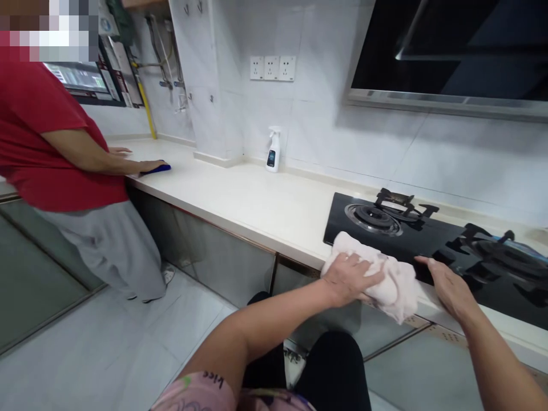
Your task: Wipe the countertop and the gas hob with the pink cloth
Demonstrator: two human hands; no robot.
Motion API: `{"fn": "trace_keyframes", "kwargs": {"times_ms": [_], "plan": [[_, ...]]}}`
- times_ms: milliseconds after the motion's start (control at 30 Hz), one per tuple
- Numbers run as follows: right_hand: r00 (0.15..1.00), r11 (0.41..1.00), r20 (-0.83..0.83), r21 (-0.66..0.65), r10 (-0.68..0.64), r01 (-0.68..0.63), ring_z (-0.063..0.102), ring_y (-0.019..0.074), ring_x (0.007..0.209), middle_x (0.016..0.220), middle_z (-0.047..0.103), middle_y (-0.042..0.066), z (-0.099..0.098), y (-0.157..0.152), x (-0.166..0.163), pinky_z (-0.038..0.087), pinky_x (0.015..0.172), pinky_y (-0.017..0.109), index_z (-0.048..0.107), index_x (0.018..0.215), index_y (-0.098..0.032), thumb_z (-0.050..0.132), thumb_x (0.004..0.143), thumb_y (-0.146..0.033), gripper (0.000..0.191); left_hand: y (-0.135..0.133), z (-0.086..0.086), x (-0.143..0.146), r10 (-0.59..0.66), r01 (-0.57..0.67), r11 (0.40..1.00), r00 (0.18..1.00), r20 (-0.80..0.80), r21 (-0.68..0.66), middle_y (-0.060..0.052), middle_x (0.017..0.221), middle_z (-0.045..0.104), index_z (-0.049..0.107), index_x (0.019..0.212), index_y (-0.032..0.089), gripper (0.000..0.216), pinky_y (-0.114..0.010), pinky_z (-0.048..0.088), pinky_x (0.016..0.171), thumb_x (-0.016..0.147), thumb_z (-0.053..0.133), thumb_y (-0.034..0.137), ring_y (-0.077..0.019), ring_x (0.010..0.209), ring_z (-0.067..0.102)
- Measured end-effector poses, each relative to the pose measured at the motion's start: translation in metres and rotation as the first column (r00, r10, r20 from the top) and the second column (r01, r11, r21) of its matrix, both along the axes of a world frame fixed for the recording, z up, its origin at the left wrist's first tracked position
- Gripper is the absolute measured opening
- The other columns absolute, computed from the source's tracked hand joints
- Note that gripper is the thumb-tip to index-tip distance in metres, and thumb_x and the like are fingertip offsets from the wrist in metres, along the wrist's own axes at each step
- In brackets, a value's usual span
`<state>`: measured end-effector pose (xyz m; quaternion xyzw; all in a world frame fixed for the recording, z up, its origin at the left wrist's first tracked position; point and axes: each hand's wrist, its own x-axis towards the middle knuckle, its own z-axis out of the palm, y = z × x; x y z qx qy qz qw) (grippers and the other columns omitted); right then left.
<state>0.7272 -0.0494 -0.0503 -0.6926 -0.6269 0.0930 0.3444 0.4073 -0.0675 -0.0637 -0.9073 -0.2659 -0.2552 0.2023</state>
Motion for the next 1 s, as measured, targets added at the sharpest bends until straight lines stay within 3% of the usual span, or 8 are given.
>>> {"fn": "trace_keyframes", "kwargs": {"times_ms": [167, 300, 467, 600, 767, 900, 1000], "plan": [[0.998, 0.999, 0.06, -0.034, 0.008, -0.006, 0.053, 0.0345, 0.14, 0.141, 0.066, 0.015, -0.007, 0.011, 0.009, 0.035, 0.12, 0.05, 0.074, 0.118, -0.03, 0.03, 0.093, -0.061, 0.059, 0.02, -0.004, -0.109, 0.13, -0.128, 0.985, 0.992, 0.011, -0.113, -0.015, 0.144, 0.062, 0.055, 0.15, 0.031, 0.078, -0.051, 0.038, 0.101, 0.093, 0.041, 0.082, -0.038, 0.131, 0.051], [0.999, 0.999, 0.046, -0.037, 0.008, -0.006, 0.056, 0.034, 0.137, 0.139, 0.067, 0.015, -0.006, 0.013, 0.009, 0.038, 0.117, 0.049, 0.076, 0.111, -0.03, 0.037, 0.089, -0.061, 0.054, 0.028, 0.001, -0.192, 0.266, -0.253, 0.94, 0.964, 0.025, -0.227, -0.013, 0.147, 0.061, 0.059, 0.146, 0.033, 0.078, -0.052, 0.031, 0.11, 0.087, 0.053, 0.084, -0.0374, 0.139, 0.048], [0.999, 1.0, 0.044, -0.002, 0.001, -0.001, 0.059, 0.0341, 0.133, 0.136, 0.069, 0.015, -0.006, 0.01, 0.006, 0.039, 0.115, 0.049, 0.077, 0.106, -0.032, 0.041, 0.088, -0.06, 0.049, 0.04, 0.011, -0.267, 0.364, -0.327, 0.891, 0.929, 0.064, -0.314, -0.013, 0.144, 0.061, 0.066, 0.134, 0.033, 0.074, -0.052, 0.026, 0.114, 0.077, 0.071, 0.08, -0.0382, 0.14, 0.044], [0.999, 1.0, 0.043, -0.009, 0.012, -0.011, 0.056, 0.0336, 0.137, 0.14, 0.068, 0.014, -0.006, 0.01, 0.003, 0.039, 0.116, 0.048, 0.076, 0.109, -0.029, 0.038, 0.089, -0.063, 0.055, 0.048, 0.022, -0.314, 0.452, -0.421, 0.847, 0.891, 0.025, -0.325, -0.015, 0.141, 0.061, 0.068, 0.131, 0.029, 0.069, -0.05, 0.028, 0.11, 0.079, 0.069, 0.076, -0.0375, 0.132, 0.045], [0.999, 1.0, 0.03, -0.008, 0.011, -0.011, 0.056, 0.0337, 0.137, 0.14, 0.067, 0.016, -0.004, 0.009, -0.004, 0.039, 0.117, 0.046, 0.077, 0.109, -0.026, 0.037, 0.089, -0.062, 0.058, 0.05, 0.036, -0.329, 0.599, -0.583, 0.774, 0.801, -0.011, -0.248, -0.017, 0.129, 0.064, 0.07, 0.126, 0.024, 0.06, -0.05, 0.033, 0.102, 0.092, 0.055, 0.071, -0.0354, 0.116, 0.049], [0.999, 1.0, 0.035, -0.017, 0.027, -0.027, 0.052, 0.0327, 0.141, 0.143, 0.066, 0.012, -0.007, 0.008, -0.004, 0.036, 0.121, 0.047, 0.075, 0.117, -0.025, 0.032, 0.092, -0.066, 0.064, 0.048, 0.047, -0.311, 0.728, -0.63, 0.64, 0.681, 0.082, -0.44, -0.017, 0.126, 0.066, 0.072, 0.112, 0.023, 0.046, -0.051, 0.033, 0.109, 0.1, 0.044, 0.058, -0.036, 0.129, 0.048], [0.998, 0.999, 0.057, -0.028, 0.042, -0.04, 0.05, 0.0303, 0.143, 0.144, 0.065, 0.008, -0.014, 0.011, 0.0, 0.033, 0.125, 0.045, 0.074, 0.12, -0.026, 0.03, 0.095, -0.066, 0.065, 0.051, 0.065, -0.301, 0.777, -0.612, 0.572, 0.618, 0.119, -0.546, -0.018, 0.126, 0.068, 0.072, 0.106, 0.021, 0.048, -0.051, 0.036, 0.11, 0.103, 0.037, 0.053, -0.0368, 0.135, 0.049]]}}
